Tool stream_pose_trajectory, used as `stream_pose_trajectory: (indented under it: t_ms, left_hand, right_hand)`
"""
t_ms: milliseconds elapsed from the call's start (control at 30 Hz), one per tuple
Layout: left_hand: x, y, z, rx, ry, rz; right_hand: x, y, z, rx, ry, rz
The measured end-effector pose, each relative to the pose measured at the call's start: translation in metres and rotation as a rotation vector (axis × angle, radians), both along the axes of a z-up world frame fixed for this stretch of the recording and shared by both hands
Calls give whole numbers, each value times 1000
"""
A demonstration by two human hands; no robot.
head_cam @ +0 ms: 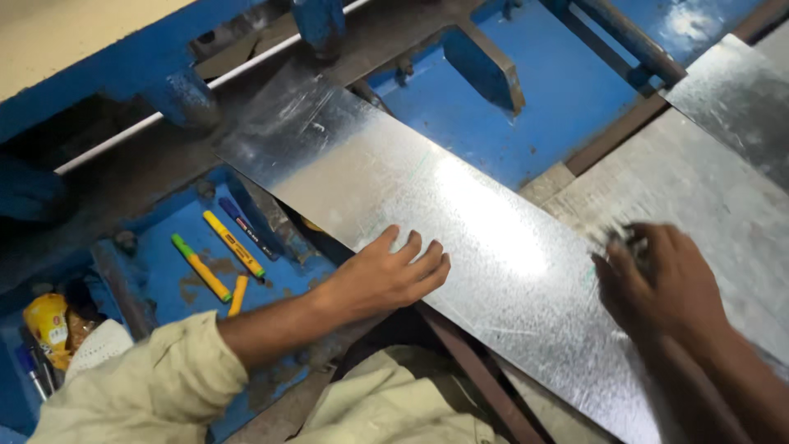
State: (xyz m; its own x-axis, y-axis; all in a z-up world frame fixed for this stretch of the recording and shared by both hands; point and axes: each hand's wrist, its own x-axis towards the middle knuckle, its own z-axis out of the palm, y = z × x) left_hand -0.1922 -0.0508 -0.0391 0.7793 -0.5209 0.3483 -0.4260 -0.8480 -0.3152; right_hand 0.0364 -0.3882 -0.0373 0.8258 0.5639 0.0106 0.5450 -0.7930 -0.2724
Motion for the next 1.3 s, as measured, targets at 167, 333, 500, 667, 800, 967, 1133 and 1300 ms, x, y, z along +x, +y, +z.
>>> stream_pose_trajectory:
  t_ms: [167, 333, 500, 667, 800, 967, 1133, 1300]
  left_hand:
    - [20, 14, -19, 111, -298, -199]
    - [34, 22, -21, 57, -403, -296]
    - [30, 32, -15, 25, -445, -303]
    - [44, 35, -25, -94, -314, -321]
    - [57, 36, -24, -96, -281, -242]
    - [74, 57, -21, -42, -134, -185]
    - [57, 84, -5, 44, -141, 143]
    - [40, 51, -4, -100, -99, -60]
  right_hand:
    - [-11, 13, 10, -56, -44, 81]
    - [11, 32, 9, -330, 374, -73]
    - [40, 23, -32, 40, 591, -179]
    - [74, 4, -66, 60, 503, -197]
    - [94, 5, -81, 115, 476, -217]
    - [101, 39, -61, 176, 430, -102]
    - [119, 131, -5, -58, 395, -166]
    - [125, 217, 21, 26, 403, -135]
